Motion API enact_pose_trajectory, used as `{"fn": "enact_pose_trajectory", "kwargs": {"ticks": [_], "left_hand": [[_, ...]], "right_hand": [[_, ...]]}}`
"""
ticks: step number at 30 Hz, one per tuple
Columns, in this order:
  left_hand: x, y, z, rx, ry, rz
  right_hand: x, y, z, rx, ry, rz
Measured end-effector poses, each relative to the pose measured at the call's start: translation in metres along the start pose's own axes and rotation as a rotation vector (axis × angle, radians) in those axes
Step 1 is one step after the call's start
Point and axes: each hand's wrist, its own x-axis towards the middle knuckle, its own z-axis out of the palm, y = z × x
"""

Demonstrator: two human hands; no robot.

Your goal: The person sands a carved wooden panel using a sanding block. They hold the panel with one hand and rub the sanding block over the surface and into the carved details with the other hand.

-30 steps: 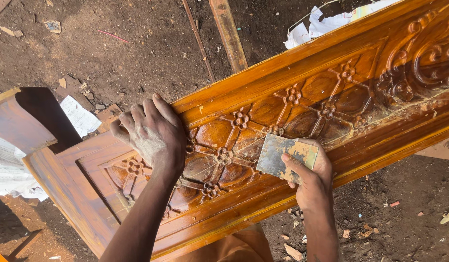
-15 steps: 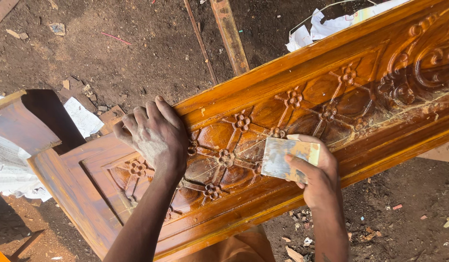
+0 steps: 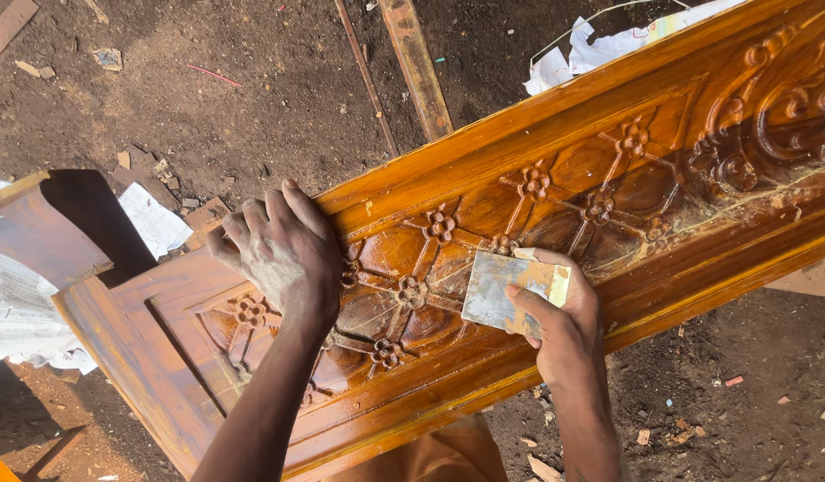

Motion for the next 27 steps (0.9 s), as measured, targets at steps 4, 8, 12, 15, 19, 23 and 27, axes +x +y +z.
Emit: {"fn": "enact_pose_trajectory", "kwargs": {"ticks": [4, 8, 12, 15, 19, 23, 27], "left_hand": [[-0.001, -0.003, -0.001, -0.005, 0.005, 0.019], [0.001, 0.000, 0.000, 0.002, 0.001, 0.012], [0.000, 0.003, -0.001, 0.033, 0.009, 0.005], [0.001, 0.005, -0.003, 0.012, 0.021, -0.011], [-0.002, 0.004, -0.006, 0.098, -0.046, 0.038], [-0.001, 0.004, -0.008, 0.093, -0.008, 0.122], [-0.005, 0.005, -0.008, -0.029, -0.018, 0.006]], "right_hand": [[0.000, 0.001, 0.001, 0.060, -0.034, -0.025], [0.003, 0.005, -0.002, -0.065, -0.020, 0.004], [0.010, 0.015, 0.000, 0.078, -0.110, -0.065], [0.014, 0.021, 0.002, 0.135, -0.168, -0.135], [0.011, 0.027, 0.002, 0.004, -0.284, -0.092], [-0.012, 0.041, -0.014, 0.015, -0.664, -0.052], [-0.046, 0.079, -0.061, -0.232, -0.806, -0.015]]}}
